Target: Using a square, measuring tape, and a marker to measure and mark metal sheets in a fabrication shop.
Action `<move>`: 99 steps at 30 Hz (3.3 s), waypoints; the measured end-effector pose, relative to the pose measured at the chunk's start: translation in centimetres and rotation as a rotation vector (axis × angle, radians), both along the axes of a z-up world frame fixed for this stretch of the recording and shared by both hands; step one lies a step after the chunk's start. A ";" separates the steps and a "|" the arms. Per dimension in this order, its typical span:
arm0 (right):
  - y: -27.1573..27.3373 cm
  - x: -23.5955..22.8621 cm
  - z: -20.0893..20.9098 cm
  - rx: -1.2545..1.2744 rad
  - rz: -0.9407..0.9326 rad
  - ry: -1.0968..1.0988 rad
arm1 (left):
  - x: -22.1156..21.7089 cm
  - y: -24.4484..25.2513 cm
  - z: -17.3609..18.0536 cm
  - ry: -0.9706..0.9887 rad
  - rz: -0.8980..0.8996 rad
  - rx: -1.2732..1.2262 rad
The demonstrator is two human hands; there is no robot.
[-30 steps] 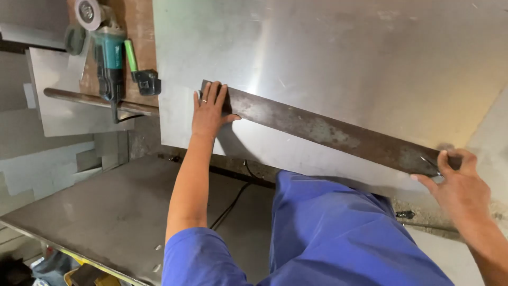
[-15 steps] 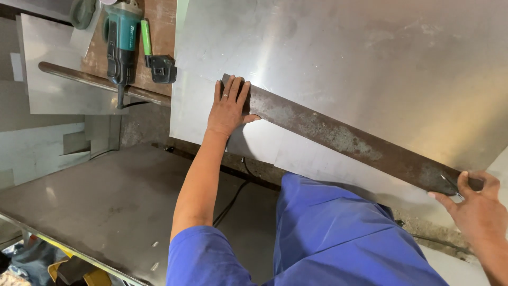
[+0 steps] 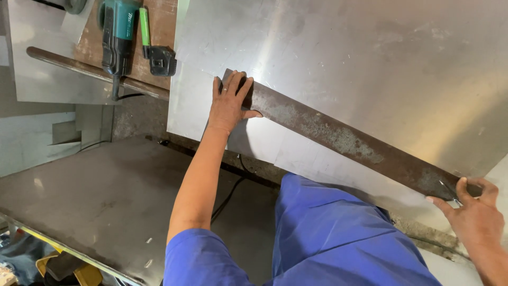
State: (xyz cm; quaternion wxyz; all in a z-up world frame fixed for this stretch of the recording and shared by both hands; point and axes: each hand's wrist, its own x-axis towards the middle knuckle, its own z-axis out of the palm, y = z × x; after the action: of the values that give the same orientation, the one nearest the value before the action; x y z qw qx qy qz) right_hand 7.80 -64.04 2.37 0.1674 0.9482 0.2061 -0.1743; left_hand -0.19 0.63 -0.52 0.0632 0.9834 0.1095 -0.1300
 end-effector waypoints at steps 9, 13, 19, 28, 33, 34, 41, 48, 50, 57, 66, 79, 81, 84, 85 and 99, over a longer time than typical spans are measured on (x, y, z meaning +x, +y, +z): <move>0.7 0.2 0.5 0.022 -0.089 0.061 | -0.2 0.1 -0.2 -0.008 0.057 -0.066; 0.3 0.3 0.4 0.131 -0.134 0.047 | 0.6 -0.5 1.3 0.033 0.019 -0.092; 2.3 1.2 2.0 0.225 -0.195 0.146 | 1.9 -5.9 4.0 0.268 0.018 0.124; 1.6 1.9 3.2 0.436 -0.180 0.211 | 4.5 -24.5 2.9 0.214 0.294 0.057; 1.4 2.5 3.4 0.494 -0.157 0.230 | 6.6 -27.7 2.6 0.299 0.498 -0.018; 1.3 2.4 3.6 0.493 -0.146 0.241 | 6.4 -27.9 2.6 0.306 0.512 -0.018; 0.5 2.2 3.2 0.550 -0.120 0.248 | 6.5 -27.8 3.4 0.389 0.537 -0.047; 0.5 3.2 3.1 0.532 -0.022 0.237 | 6.7 -27.9 3.5 0.296 0.581 -0.093; 0.4 2.8 3.2 0.568 0.064 0.150 | 6.8 -28.0 3.5 0.318 0.541 -0.064; 0.5 2.5 2.5 0.529 0.123 0.085 | 7.4 -27.7 6.2 0.381 0.619 -0.124; 1.0 3.0 2.2 0.323 0.115 0.079 | 6.8 -26.8 8.0 0.336 0.681 -0.298; 35.7 11.1 7.0 0.667 0.497 0.608 | 6.1 -25.7 7.7 0.317 0.648 -0.375; 42.0 10.3 5.9 0.721 0.530 0.559 | 6.0 -25.7 7.2 0.273 0.651 -0.360; 47.4 10.0 3.4 0.661 0.490 0.590 | 6.1 -25.4 6.7 0.291 0.639 -0.382; 48.2 10.1 2.5 0.653 0.496 0.594 | 6.0 -25.4 6.5 0.291 0.647 -0.389; 53.7 10.4 0.2 0.570 0.849 0.443 | 6.4 -25.5 5.9 0.312 0.612 -0.370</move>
State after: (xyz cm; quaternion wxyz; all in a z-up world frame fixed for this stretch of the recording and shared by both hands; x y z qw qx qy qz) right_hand 18.20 -10.32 2.54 -0.0874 0.7304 0.6393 -0.2239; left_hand 6.18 -24.89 5.35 0.2578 0.8457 0.3807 -0.2709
